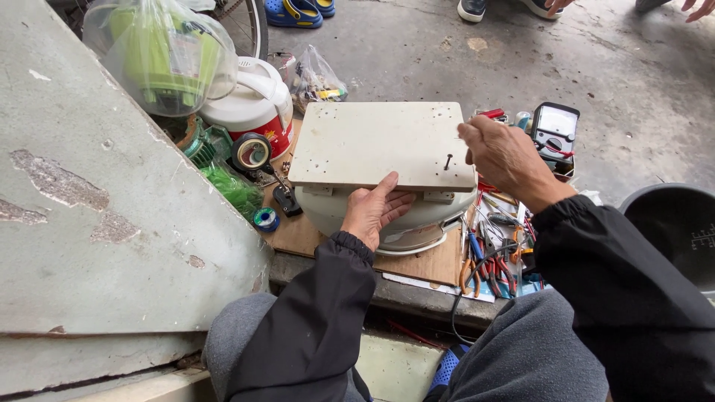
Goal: Securing a base plate to an appliance using a power drill and screws.
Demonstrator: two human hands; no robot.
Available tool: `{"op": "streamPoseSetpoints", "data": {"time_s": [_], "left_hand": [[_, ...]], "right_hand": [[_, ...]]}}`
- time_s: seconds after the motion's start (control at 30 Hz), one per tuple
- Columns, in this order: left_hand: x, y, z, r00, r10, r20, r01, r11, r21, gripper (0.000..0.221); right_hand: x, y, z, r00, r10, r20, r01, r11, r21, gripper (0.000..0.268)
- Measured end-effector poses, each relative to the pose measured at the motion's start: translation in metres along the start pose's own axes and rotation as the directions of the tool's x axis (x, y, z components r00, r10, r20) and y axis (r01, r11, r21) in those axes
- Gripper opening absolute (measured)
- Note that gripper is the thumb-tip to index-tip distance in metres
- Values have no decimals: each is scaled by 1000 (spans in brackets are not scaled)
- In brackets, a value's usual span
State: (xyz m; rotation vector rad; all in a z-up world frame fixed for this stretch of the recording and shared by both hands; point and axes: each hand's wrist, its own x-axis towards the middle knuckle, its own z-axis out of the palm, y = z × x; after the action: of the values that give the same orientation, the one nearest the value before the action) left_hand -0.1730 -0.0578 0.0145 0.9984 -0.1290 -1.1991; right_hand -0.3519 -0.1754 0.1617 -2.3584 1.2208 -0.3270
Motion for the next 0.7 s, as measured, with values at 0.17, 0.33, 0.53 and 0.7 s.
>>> {"op": "streamPoseSetpoints", "data": {"time_s": [0.17, 0.33, 0.53, 0.7], "left_hand": [[3, -6, -8, 999, -37, 0, 37, 999, 5, 56], [-2, -4, -9, 997, -80, 8, 80, 997, 23, 54], [-1, -5, -13, 995, -102, -18, 103, 991, 81, 59], [-14, 1, -15, 992, -109, -63, 114, 989, 96, 69]], "right_hand": [[-5, 59, 16, 990, 102, -94, -89, 988, 127, 43], [-32, 65, 33, 970, 225, -91, -141, 829, 542, 48], [-42, 85, 74, 962, 273, -26, -150, 603, 783, 50], [-34, 95, 79, 958, 286, -5, -142, 492, 859, 47]]}}
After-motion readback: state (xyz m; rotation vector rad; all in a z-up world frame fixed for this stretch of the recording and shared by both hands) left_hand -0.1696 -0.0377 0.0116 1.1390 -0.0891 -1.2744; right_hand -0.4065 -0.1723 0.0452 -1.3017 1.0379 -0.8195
